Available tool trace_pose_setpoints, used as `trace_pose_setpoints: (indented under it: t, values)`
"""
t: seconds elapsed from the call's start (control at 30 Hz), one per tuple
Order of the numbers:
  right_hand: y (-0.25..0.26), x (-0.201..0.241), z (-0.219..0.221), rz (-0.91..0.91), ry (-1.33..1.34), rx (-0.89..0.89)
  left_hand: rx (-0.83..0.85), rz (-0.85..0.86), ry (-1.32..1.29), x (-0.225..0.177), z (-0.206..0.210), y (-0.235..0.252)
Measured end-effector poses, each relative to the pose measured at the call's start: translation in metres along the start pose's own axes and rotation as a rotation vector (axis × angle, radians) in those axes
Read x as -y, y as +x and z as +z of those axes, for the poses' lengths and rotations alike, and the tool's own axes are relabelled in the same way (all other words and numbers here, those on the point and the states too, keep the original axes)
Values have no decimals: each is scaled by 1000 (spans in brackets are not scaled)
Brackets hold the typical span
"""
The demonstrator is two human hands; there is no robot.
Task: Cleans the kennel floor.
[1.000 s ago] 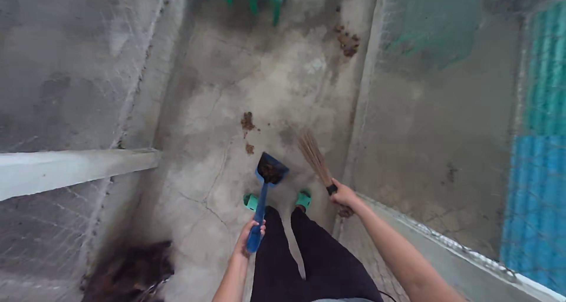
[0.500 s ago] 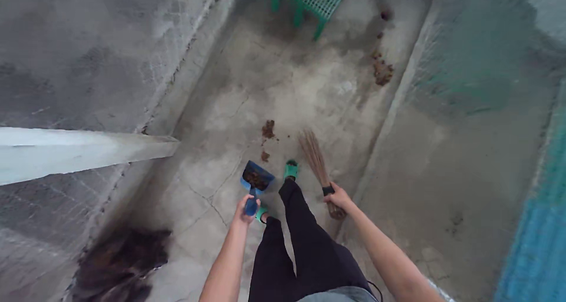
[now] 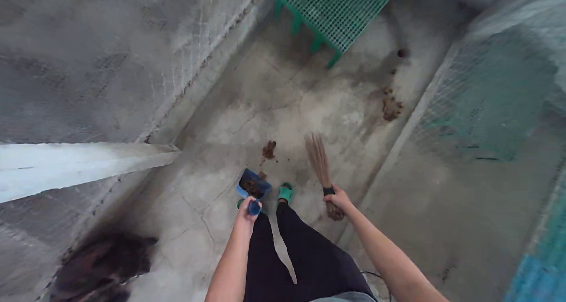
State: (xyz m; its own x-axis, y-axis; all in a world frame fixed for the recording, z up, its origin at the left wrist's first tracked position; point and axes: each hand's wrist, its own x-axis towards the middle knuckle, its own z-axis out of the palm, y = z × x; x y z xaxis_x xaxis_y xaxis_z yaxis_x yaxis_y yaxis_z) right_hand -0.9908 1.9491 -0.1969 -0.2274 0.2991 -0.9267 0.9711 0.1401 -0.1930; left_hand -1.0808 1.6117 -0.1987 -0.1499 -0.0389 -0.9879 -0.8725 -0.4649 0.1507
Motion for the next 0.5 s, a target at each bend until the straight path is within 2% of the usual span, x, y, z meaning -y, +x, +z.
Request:
trace_pose_setpoints:
  t: [0.27, 0.5]
  values:
    - [2, 16, -34, -64, 83, -27, -18, 21, -3, -51, 155, 16]
    - [-1, 6, -60, -22, 244, -70, -9, 55, 118, -63, 236, 31]
